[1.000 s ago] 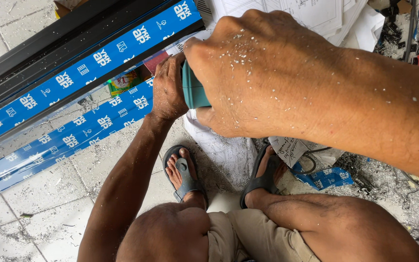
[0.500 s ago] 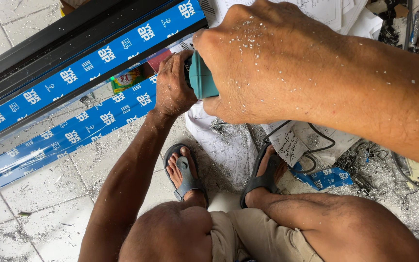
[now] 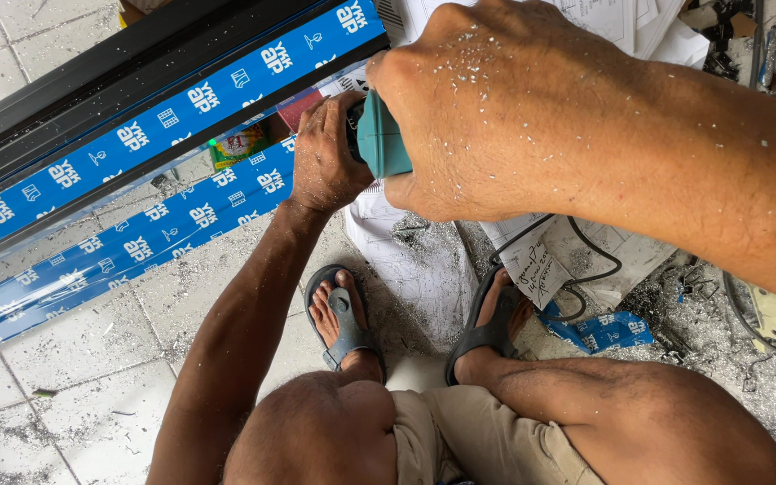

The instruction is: The person uses a drill to make holes in metal window frames, adjusts the position of the frames, and applies small components to the ends by hand.

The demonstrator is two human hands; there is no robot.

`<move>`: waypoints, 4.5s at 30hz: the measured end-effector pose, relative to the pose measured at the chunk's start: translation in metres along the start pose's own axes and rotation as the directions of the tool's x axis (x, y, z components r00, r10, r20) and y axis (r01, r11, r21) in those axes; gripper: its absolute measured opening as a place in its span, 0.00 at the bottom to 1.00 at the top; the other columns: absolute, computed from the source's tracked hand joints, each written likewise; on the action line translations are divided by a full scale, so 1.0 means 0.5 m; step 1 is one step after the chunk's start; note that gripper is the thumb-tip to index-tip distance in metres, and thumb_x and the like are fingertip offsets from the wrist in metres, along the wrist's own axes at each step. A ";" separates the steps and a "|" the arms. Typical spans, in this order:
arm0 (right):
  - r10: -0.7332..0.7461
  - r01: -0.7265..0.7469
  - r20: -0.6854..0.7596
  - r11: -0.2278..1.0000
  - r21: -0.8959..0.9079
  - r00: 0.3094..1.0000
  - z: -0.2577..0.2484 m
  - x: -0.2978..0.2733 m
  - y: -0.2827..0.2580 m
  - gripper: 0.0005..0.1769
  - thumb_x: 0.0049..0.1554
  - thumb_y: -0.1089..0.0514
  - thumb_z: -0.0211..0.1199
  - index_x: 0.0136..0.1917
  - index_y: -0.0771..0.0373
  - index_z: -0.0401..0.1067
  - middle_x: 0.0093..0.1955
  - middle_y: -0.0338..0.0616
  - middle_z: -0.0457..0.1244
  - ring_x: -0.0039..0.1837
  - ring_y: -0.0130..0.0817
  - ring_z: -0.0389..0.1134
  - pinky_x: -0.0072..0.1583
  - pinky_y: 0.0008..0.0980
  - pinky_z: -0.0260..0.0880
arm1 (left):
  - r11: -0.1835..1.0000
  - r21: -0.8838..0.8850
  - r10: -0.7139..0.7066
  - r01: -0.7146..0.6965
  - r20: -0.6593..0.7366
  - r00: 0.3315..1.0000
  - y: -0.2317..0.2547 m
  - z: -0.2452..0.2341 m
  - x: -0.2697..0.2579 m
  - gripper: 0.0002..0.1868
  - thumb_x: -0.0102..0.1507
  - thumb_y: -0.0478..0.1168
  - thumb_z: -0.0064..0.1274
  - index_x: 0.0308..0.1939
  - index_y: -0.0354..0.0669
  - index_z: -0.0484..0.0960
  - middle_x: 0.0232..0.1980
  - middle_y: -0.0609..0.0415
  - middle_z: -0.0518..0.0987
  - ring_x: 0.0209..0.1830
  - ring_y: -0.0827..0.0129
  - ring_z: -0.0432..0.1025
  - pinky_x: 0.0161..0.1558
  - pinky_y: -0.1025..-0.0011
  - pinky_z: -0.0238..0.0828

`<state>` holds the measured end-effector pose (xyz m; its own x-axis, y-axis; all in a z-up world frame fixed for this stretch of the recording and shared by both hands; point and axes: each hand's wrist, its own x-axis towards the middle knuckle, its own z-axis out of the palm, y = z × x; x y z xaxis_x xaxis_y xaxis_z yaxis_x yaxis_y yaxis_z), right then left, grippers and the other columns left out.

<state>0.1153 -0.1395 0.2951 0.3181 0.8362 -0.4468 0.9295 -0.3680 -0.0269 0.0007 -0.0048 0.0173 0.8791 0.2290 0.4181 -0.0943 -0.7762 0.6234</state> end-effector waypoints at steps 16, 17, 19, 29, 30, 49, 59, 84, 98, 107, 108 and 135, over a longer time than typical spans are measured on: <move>0.022 -0.021 0.033 1.000 -0.012 0.999 -0.002 0.001 -0.003 0.32 0.48 0.30 0.65 0.54 0.56 0.75 0.48 0.57 0.70 0.46 0.64 0.74 0.45 0.58 0.76 | 1.000 0.000 0.011 -0.011 0.001 1.000 -0.004 0.001 0.000 0.30 0.58 0.42 0.61 0.61 0.37 0.70 0.53 0.42 0.79 0.51 0.45 0.74 0.55 0.51 0.67; -0.003 0.002 -0.010 0.999 -0.052 1.000 0.003 0.001 -0.001 0.30 0.47 0.32 0.64 0.51 0.56 0.76 0.44 0.55 0.71 0.44 0.61 0.74 0.43 0.56 0.75 | 1.000 -0.001 -0.002 0.002 0.009 1.000 -0.007 0.003 -0.002 0.32 0.56 0.43 0.64 0.61 0.38 0.71 0.53 0.43 0.79 0.52 0.45 0.74 0.55 0.52 0.67; -0.029 0.024 -0.053 0.995 -0.093 0.998 0.003 0.000 -0.001 0.27 0.46 0.33 0.63 0.48 0.55 0.77 0.39 0.54 0.71 0.41 0.59 0.74 0.42 0.54 0.74 | 1.000 -0.001 -0.014 0.014 0.016 1.000 -0.011 0.005 -0.005 0.34 0.54 0.45 0.67 0.60 0.39 0.71 0.54 0.43 0.79 0.53 0.46 0.74 0.55 0.52 0.67; 0.100 -0.115 0.142 0.988 0.102 0.985 -0.006 0.020 -0.021 0.24 0.48 0.42 0.63 0.56 0.52 0.73 0.52 0.56 0.69 0.50 0.64 0.73 0.47 0.60 0.73 | 1.000 0.010 0.026 -0.026 -0.007 1.000 -0.013 0.006 -0.005 0.34 0.54 0.45 0.63 0.61 0.36 0.71 0.54 0.42 0.80 0.52 0.46 0.76 0.61 0.50 0.66; 0.124 -0.151 0.189 0.979 0.137 0.974 -0.013 0.023 -0.023 0.20 0.49 0.44 0.62 0.53 0.51 0.73 0.50 0.54 0.69 0.49 0.60 0.72 0.46 0.58 0.73 | 1.000 0.014 0.002 -0.002 0.014 1.000 -0.017 0.006 -0.009 0.37 0.51 0.44 0.65 0.61 0.38 0.71 0.54 0.43 0.81 0.53 0.47 0.75 0.61 0.51 0.66; 0.274 -0.281 0.221 0.960 0.000 0.936 -0.132 -0.019 -0.056 0.18 0.47 0.37 0.63 0.46 0.45 0.73 0.39 0.54 0.71 0.45 0.61 0.72 0.49 0.54 0.73 | 0.999 0.013 -0.041 0.041 0.048 0.998 -0.025 0.010 -0.014 0.41 0.52 0.52 0.71 0.62 0.40 0.69 0.57 0.44 0.80 0.57 0.51 0.75 0.62 0.52 0.64; 0.195 -0.200 0.126 0.979 0.027 0.973 -0.111 0.016 -0.047 0.16 0.46 0.39 0.64 0.43 0.48 0.75 0.37 0.47 0.71 0.45 0.54 0.73 0.47 0.51 0.73 | 0.995 0.011 -0.103 0.102 0.068 0.992 -0.026 0.013 -0.016 0.50 0.53 0.54 0.73 0.68 0.38 0.61 0.62 0.37 0.77 0.59 0.40 0.74 0.63 0.47 0.65; 0.201 -0.210 0.154 0.977 0.046 0.967 -0.098 0.042 -0.060 0.15 0.48 0.42 0.61 0.43 0.52 0.73 0.38 0.47 0.70 0.43 0.56 0.72 0.45 0.53 0.71 | 0.999 0.022 -0.044 0.044 0.010 0.999 -0.044 0.031 -0.028 0.52 0.55 0.55 0.72 0.70 0.32 0.60 0.58 0.39 0.78 0.56 0.40 0.74 0.62 0.49 0.66; 0.116 -0.116 0.011 0.991 0.067 0.993 -0.045 0.059 -0.034 0.17 0.50 0.41 0.63 0.37 0.55 0.69 0.25 0.44 0.62 0.28 0.47 0.63 0.33 0.47 0.63 | 1.000 0.019 0.002 -0.002 0.012 1.000 -0.045 0.027 -0.026 0.52 0.58 0.57 0.72 0.72 0.34 0.58 0.65 0.42 0.75 0.61 0.43 0.73 0.66 0.48 0.64; 0.132 -0.136 0.049 0.987 0.090 0.990 -0.057 0.051 -0.046 0.14 0.49 0.45 0.60 0.35 0.56 0.67 0.24 0.45 0.60 0.28 0.47 0.60 0.33 0.47 0.60 | 1.000 0.023 0.011 -0.011 -0.005 1.000 -0.047 0.031 -0.026 0.52 0.57 0.55 0.74 0.72 0.35 0.59 0.65 0.43 0.75 0.61 0.42 0.73 0.67 0.48 0.63; 0.128 -0.132 0.054 0.987 0.088 0.990 -0.058 0.051 -0.046 0.14 0.49 0.45 0.60 0.34 0.56 0.66 0.24 0.44 0.59 0.28 0.46 0.60 0.32 0.47 0.60 | 0.999 0.021 0.039 -0.038 -0.031 0.999 -0.046 0.031 -0.025 0.51 0.57 0.54 0.74 0.71 0.34 0.60 0.64 0.43 0.75 0.60 0.43 0.74 0.65 0.49 0.64; 0.141 -0.148 0.074 0.985 0.092 0.987 -0.056 0.051 -0.051 0.15 0.50 0.44 0.59 0.38 0.57 0.70 0.27 0.49 0.64 0.30 0.51 0.64 0.34 0.49 0.64 | 0.996 0.035 -0.082 0.080 0.050 0.995 -0.036 0.018 -0.020 0.54 0.56 0.61 0.72 0.72 0.37 0.59 0.64 0.46 0.79 0.62 0.48 0.75 0.72 0.44 0.52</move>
<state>0.1049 -0.0974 0.3094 0.4315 0.7434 -0.5111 0.8511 -0.5233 -0.0425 -0.0023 0.0017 -0.0042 0.9062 0.2622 0.3319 -0.0068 -0.7756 0.6312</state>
